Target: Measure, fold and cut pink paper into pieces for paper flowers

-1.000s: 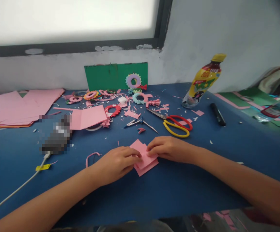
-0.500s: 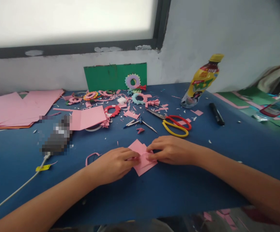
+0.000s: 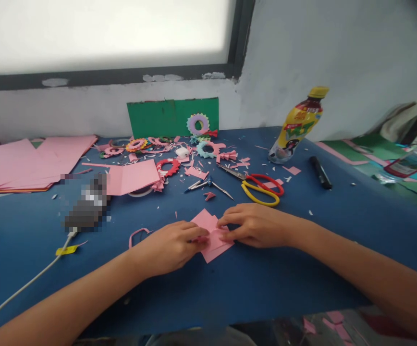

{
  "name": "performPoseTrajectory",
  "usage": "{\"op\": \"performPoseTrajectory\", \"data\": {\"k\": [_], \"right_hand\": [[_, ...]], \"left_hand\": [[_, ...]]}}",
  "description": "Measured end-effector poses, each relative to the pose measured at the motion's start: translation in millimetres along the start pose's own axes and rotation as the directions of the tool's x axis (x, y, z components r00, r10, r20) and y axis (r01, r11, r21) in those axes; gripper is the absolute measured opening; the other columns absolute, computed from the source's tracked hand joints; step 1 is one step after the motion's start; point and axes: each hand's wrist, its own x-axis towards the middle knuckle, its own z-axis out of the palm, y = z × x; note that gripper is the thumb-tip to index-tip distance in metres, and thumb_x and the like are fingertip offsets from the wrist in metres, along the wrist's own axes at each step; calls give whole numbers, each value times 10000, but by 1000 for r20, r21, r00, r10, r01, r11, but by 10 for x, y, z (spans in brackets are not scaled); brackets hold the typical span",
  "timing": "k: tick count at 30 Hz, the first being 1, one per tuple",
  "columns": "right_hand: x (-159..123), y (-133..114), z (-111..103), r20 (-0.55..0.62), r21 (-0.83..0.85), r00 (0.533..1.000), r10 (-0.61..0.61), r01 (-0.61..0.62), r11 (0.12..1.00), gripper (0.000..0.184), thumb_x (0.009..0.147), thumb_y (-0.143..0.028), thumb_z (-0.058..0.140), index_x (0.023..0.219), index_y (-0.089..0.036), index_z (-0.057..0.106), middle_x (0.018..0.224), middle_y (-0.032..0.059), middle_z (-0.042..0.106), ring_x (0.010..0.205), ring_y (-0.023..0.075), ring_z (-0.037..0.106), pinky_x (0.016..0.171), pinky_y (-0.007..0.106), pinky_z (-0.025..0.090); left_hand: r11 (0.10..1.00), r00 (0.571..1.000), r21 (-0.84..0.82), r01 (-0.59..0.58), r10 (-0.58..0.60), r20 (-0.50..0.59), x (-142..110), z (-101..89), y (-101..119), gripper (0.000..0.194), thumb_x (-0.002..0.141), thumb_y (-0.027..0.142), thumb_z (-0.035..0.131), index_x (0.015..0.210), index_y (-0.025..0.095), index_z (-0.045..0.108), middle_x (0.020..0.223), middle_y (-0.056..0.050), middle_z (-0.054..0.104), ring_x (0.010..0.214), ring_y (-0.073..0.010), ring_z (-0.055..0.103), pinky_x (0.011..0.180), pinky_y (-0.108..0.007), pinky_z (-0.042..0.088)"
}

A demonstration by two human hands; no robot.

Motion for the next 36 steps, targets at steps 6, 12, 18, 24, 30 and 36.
{"op": "performPoseTrajectory", "data": {"k": [6, 12, 18, 24, 30, 36], "right_hand": [[37, -139, -7, 50, -22, 998, 26, -25, 999, 277, 868, -103, 414, 1013, -184, 635, 1133, 29, 629, 1045, 187, 545, 856, 339, 409], [4, -227, -150, 198, 99, 950, 243, -266, 959, 371, 817, -94, 446, 1111, -264, 596, 1195, 4, 592, 1175, 247, 470, 983, 494, 292], [-66, -54, -296, 358, 313, 910, 210, -329, 891, 465, 793, -85, 426, 1197, -282, 543, 1295, -19, 503, 1284, 220, 327, 1038, 452, 239], [-73, 11, -304, 327, 388, 908, 263, -382, 839, 313, 831, -165, 463, 1062, -267, 647, 1186, -16, 598, 1244, 213, 386, 1006, 368, 293], [50, -78, -49, 14, 358, 932, 363, -344, 868, 307, 709, -396, 670, 926, -178, 685, 985, 76, 656, 919, 205, 580, 831, 330, 412], [125, -72, 59, -44, 413, 923, 382, -331, 848, 182, 799, -300, 584, 912, -182, 663, 958, 64, 613, 861, 165, 570, 782, 286, 425]], "left_hand": [[994, 996, -79, 82, -80, 24, 21, 1, 61, 278, 801, 86, 384, 991, 141, 578, 1095, -81, 624, 1076, -198, 514, 926, -326, 399], [960, 967, -131, 247, -235, 97, -33, -77, 160, 486, 689, 91, 435, 1166, 165, 487, 1193, -89, 579, 1222, -213, 409, 1081, -468, 157], [931, 929, -150, 334, -297, 221, -158, -180, 230, 645, 649, 67, 422, 1273, 226, 382, 1298, -40, 500, 1295, -206, 309, 1088, -526, 57], [913, 925, -177, 367, -338, 171, -152, -202, 254, 479, 735, 141, 462, 1203, 246, 466, 1269, -38, 527, 1238, -219, 392, 1076, -504, 137], [872, 881, -126, 474, -472, 48, 163, -150, 235, 307, 803, 451, 525, 879, 167, 615, 848, -74, 657, 831, -238, 598, 798, -392, 441], [775, 838, -323, 543, -522, 159, 329, -189, 12, 215, 758, 315, 582, 930, 199, 638, 888, -33, 646, 740, -171, 603, 632, -241, 446]]}}
